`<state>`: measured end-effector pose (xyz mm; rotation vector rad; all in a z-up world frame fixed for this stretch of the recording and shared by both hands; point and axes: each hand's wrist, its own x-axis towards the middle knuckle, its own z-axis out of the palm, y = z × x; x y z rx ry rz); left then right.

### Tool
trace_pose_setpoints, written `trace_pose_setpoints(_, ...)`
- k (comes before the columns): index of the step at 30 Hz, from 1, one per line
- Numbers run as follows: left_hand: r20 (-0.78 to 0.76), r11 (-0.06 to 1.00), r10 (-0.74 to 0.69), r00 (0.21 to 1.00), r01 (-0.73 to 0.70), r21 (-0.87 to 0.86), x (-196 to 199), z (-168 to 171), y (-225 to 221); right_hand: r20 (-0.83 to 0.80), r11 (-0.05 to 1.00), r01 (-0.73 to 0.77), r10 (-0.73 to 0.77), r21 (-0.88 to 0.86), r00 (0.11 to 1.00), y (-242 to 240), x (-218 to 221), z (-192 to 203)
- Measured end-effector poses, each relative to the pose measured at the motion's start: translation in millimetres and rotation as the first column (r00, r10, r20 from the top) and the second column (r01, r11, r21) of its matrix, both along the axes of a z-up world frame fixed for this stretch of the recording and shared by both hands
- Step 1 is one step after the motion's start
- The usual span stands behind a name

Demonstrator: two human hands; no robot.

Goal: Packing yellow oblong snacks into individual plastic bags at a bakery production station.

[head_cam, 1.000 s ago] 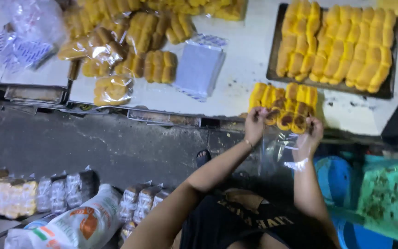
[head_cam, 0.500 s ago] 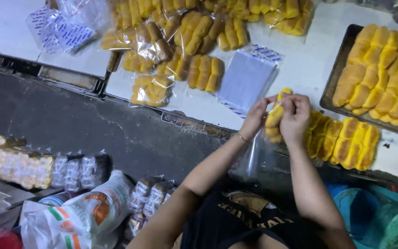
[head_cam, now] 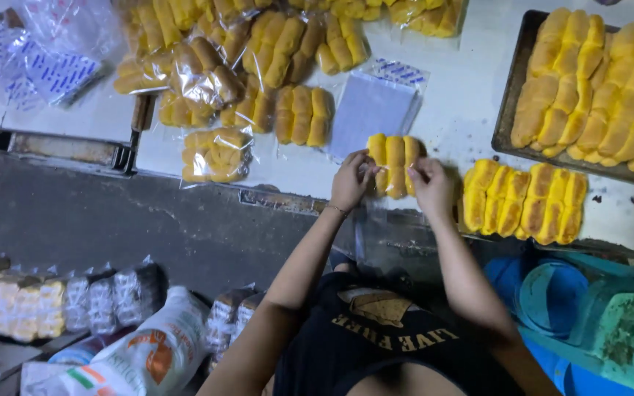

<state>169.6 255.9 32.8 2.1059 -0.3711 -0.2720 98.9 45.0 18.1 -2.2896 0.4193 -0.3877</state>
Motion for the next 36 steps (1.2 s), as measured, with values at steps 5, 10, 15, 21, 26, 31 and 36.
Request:
trace_pose_setpoints(5, -0.014, 0.984, -0.159, 0.987, 0.157, -0.083, 27, -7, 16, 0.284, 0.977, 0.018, 0.044, -0.214, 0.958, -10, 7, -25)
trace_pose_setpoints(10, 0.112, 0.955, -0.200, 0.973, 0.219, -0.201, 28, 36, 58, 0.222, 0.844, -0.324, 0.249, 0.428, 0.943, -6, 8, 16)
trace_pose_setpoints(15, 0.334, 0.979, -0.106, 0.937, 0.158, -0.131, 36, 101, 97, 0.275, 0.855, -0.518, 0.494, 0.015, 0.825, 14, 97, 91)
trace_pose_setpoints(21, 0.431, 0.926, 0.371, 0.823, -0.365, -0.099, 17, 135, 156, 0.507, 0.776, -0.588, 0.610, -0.227, 0.609, 168, 142, 182)
trace_pose_setpoints(26, 0.336, 0.987, 0.137, 0.932, -0.098, -0.131, -51, 145, 157, 0.152, 0.327, -0.854, 0.897, 0.404, 0.415, 161, 57, 152)
trace_pose_setpoints(31, 0.138, 0.982, -0.005, 0.990, 0.030, -0.184, -105, 102, 100, -0.078, 0.733, -0.611, 0.657, 0.299, 0.750, 112, -44, 85)
trace_pose_setpoints(36, -0.075, 0.961, -0.110, 0.991, 0.087, -0.263, -144, 80, 14, -0.069, 0.649, -0.375, 0.551, 0.661, 0.832, 32, -124, 58)
